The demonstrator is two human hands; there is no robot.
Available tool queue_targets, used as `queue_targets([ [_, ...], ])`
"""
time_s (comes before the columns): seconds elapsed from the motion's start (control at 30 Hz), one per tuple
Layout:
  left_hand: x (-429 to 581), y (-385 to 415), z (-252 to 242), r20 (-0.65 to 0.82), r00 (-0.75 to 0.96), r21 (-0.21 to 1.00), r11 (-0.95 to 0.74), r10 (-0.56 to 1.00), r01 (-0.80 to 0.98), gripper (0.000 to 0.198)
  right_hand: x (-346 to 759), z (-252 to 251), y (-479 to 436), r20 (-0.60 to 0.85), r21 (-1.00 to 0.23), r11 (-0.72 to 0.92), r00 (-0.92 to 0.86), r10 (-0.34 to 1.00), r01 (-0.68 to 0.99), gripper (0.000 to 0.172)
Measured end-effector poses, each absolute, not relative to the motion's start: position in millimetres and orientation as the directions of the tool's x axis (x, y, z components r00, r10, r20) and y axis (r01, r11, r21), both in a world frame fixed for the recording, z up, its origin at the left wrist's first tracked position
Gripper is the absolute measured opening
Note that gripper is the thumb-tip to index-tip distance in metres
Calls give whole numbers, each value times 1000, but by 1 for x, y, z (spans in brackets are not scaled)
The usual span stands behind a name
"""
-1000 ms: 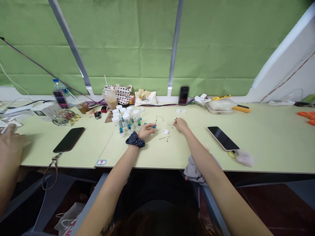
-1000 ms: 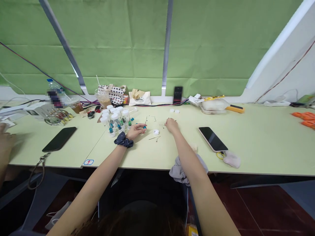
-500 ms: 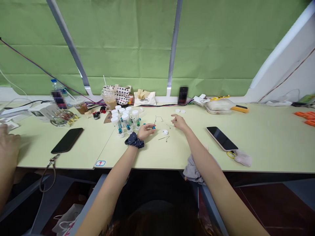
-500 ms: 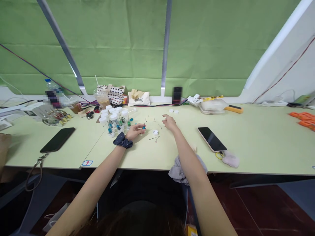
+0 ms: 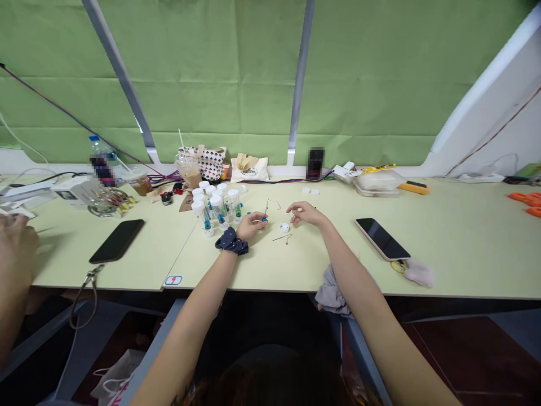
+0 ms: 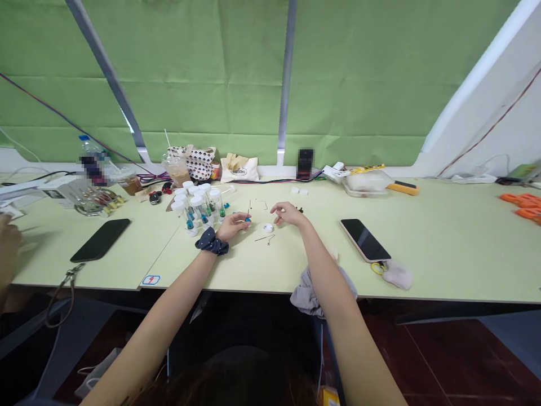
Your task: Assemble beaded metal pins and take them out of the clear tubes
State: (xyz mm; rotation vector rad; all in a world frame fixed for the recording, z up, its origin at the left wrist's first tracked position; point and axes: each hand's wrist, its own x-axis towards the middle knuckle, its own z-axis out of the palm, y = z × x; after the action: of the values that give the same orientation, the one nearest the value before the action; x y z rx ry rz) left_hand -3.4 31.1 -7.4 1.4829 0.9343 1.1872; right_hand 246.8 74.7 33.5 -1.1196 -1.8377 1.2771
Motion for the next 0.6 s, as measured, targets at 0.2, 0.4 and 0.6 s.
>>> queue_targets([
  [0.2, -3, 29, -4, 213, 222, 976, -218, 951, -4, 46, 248, 28, 80, 13, -922, 181, -439, 898, 343, 20],
  [0.4, -3, 28, -3, 220, 220, 973, -231, 950, 24, 45, 235, 33, 76, 2, -742, 277, -410, 912, 611, 26],
  [0.6, -3, 30, -6, 226, 224, 972, -233, 948, 7, 44, 218, 42, 55, 60, -384, 448, -463, 884, 807, 32],
])
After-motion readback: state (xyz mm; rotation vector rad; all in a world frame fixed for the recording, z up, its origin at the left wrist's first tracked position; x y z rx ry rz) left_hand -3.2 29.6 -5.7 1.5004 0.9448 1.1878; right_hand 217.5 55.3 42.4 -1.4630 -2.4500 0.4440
